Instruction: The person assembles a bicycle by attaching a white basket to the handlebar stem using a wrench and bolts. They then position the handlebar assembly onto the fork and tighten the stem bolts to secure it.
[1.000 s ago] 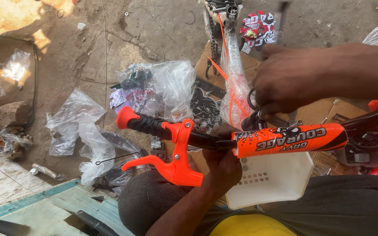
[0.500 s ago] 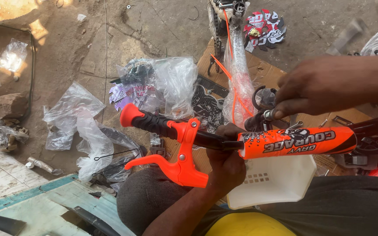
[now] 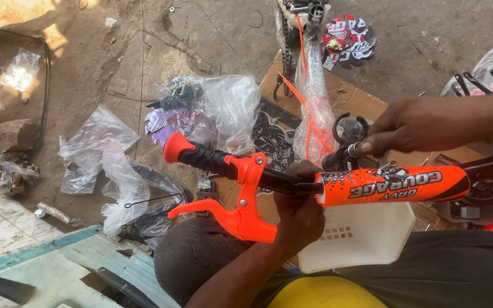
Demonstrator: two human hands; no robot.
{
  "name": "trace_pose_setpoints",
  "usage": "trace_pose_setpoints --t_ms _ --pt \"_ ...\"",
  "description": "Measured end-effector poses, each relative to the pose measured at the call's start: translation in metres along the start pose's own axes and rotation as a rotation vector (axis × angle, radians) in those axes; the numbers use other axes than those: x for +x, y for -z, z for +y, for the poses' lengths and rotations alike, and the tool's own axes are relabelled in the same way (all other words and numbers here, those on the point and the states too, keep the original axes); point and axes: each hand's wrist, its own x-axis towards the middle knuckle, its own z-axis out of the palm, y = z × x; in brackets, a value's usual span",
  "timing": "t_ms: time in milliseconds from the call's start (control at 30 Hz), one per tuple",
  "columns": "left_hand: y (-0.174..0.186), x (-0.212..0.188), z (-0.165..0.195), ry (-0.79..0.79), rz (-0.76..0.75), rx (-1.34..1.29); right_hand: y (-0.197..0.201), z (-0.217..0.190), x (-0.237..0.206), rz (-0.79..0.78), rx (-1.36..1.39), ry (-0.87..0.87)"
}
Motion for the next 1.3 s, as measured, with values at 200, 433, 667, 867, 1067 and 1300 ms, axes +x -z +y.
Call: trace_pose_setpoints --t_ms 200,433,667,867,1067,1300 --pt "0.002 -0.003 -0.002 0.012 0.032 -0.012 0.017 -0.03 -0.002 0.165 -0.849 0.421" --pt "0.0 -0.004 -0.007 0.015 0.035 -0.088 0.029 -0.036 0.009 0.09 -0.544 0.335" --pt "0.005 -0.003 -0.004 -0.025 -0.025 0.052 -0.001 -0.022 -0.016 0.063 -0.04 -0.017" --pt "0.003 -0.004 -0.006 0.011 0.032 -0.036 0.026 -0.05 -0.003 -0.001 -0.945 0.273" --pt "0.002 -0.005 -0.006 -0.007 0.005 -0.023 0.034 -0.041 0.019 -0.009 -0.465 0.342" --pt "0.001 -0.003 -0.003 0.034 0.023 -0.154 -0.001 -0.019 -0.017 -0.055 0.009 -0.073"
